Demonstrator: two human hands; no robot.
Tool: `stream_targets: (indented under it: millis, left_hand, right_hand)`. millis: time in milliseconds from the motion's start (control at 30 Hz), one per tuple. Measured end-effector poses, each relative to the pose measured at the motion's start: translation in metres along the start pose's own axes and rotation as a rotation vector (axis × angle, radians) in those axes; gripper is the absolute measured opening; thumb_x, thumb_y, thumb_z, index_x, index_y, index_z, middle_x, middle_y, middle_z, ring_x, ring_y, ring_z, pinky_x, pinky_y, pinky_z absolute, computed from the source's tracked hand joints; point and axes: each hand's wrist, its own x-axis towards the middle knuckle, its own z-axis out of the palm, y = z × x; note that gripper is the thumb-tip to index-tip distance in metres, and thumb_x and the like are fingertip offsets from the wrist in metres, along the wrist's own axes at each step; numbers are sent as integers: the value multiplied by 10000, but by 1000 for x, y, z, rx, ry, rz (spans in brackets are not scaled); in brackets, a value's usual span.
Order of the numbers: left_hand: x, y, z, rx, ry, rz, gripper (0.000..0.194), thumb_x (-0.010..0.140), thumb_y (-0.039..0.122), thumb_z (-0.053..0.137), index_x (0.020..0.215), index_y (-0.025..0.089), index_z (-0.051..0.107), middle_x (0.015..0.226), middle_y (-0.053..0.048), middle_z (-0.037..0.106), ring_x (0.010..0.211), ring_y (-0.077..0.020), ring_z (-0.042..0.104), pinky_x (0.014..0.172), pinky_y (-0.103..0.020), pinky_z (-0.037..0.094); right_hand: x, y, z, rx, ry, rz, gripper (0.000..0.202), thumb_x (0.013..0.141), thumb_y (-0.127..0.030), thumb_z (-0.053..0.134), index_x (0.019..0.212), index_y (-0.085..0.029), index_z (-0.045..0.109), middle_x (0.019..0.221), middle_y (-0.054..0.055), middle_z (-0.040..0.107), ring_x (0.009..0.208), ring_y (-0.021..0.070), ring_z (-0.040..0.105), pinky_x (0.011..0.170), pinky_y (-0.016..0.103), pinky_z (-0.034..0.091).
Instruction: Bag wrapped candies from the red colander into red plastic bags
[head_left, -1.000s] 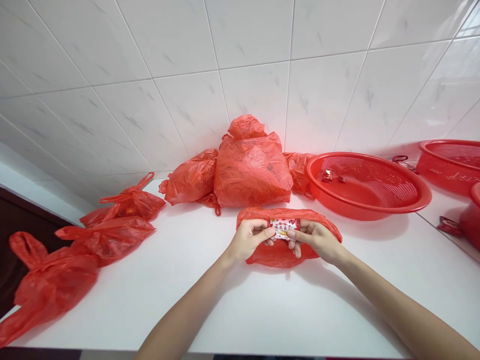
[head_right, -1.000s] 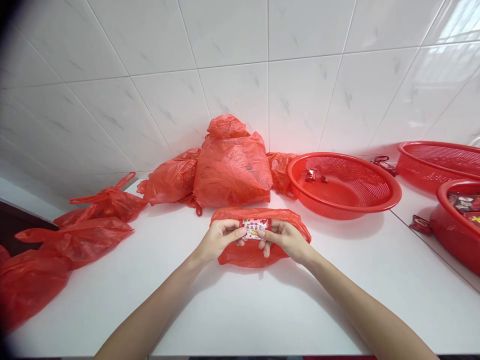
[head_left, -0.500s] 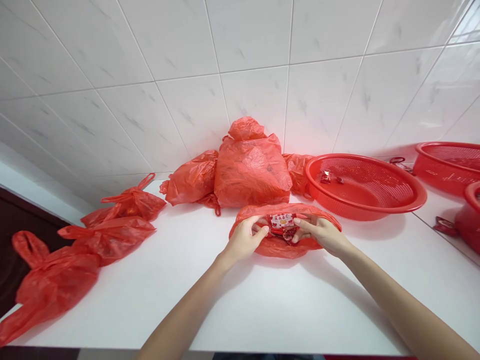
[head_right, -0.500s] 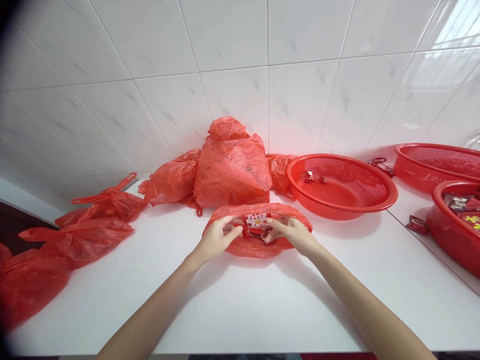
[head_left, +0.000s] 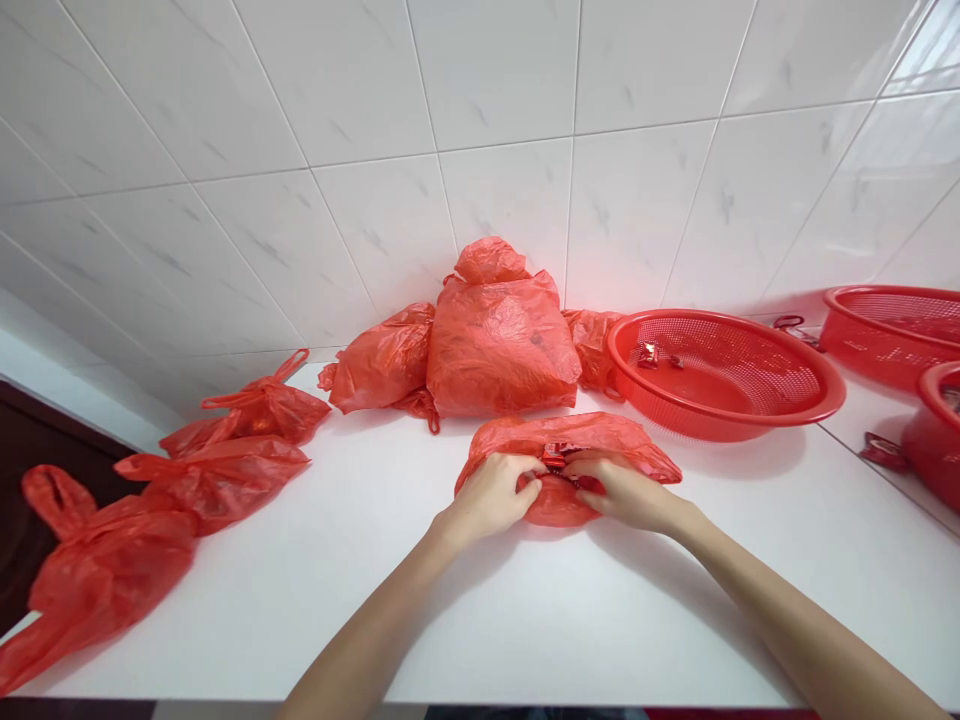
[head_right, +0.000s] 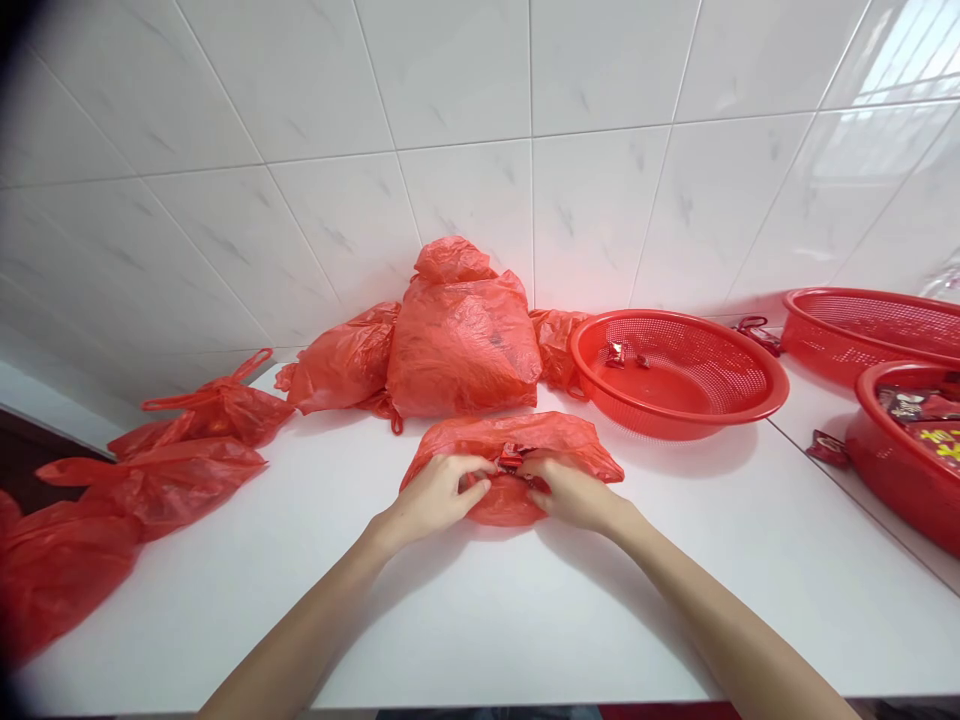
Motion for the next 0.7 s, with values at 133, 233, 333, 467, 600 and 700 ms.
stream_targets:
  millis: [133, 233, 333, 467, 600, 700]
  left_hand:
    - [-4, 7, -6, 87, -103, 11, 220, 805, 144, 529, 747, 227, 725, 722, -2, 738, 626, -185, 637, 570, -269, 384]
    - [-9, 14, -15, 177, -155, 31, 233, 814, 135, 503, 628, 214, 619, 580, 17, 608, 504, -147, 506, 501, -276, 265]
    - [-15, 21, -27, 308, -163, 89, 247, 857, 134, 483, 689, 216, 644, 629, 3, 634, 577, -167, 564, 544, -279, 318]
    - [-21, 25, -45, 495, -99, 162, 255, 909, 155, 486, 928, 213, 734, 912, -63, 739, 868, -243, 675, 763, -326, 476]
    - [-26, 20, -60, 621, 6, 196, 320, 928, 145, 473, 1111, 198, 730, 1147, -110, 713, 1027, -275, 658, 901, -405, 521]
    - [-29, 11, -68, 640, 86, 197, 345, 882, 129, 530, 1154, 206, 727, 1358, -138, 616, 1194, -312, 595, 987, -468, 518]
  right_hand:
    - [-7, -8, -6, -131, -81, 59, 497, 836, -145, 590, 1327, -213, 629, 1214, 118, 719, 1018, 278, 685, 837, 380, 546]
    - [-19, -25, -28, -134, -103, 8, 410, 871, -187, 601, 1269, -253, 673, 1200, 87, 736, 1012, 282, 701, 833, 384, 561]
    - [-34, -36, -49, -201, 31, -94, 363, 934, -255, 583, 1282, -294, 675, 1258, 72, 721, 1106, 289, 687, 884, 402, 575]
    - [-52, -22, -62, -494, 324, -178, 377, 977, -247, 508, 1325, -272, 654, 1339, 102, 675, 1252, 317, 616, 1003, 481, 550]
    - [-62, 5, -60, -757, 470, -159, 348, 977, -315, 548, 1294, -244, 673, 1546, 154, 479, 1385, 375, 491, 1037, 552, 513]
    - [-63, 16, -59, -847, 489, -132, 353, 960, -279, 560, 1294, -237, 665, 1632, 162, 338, 1448, 402, 400, 1046, 578, 486]
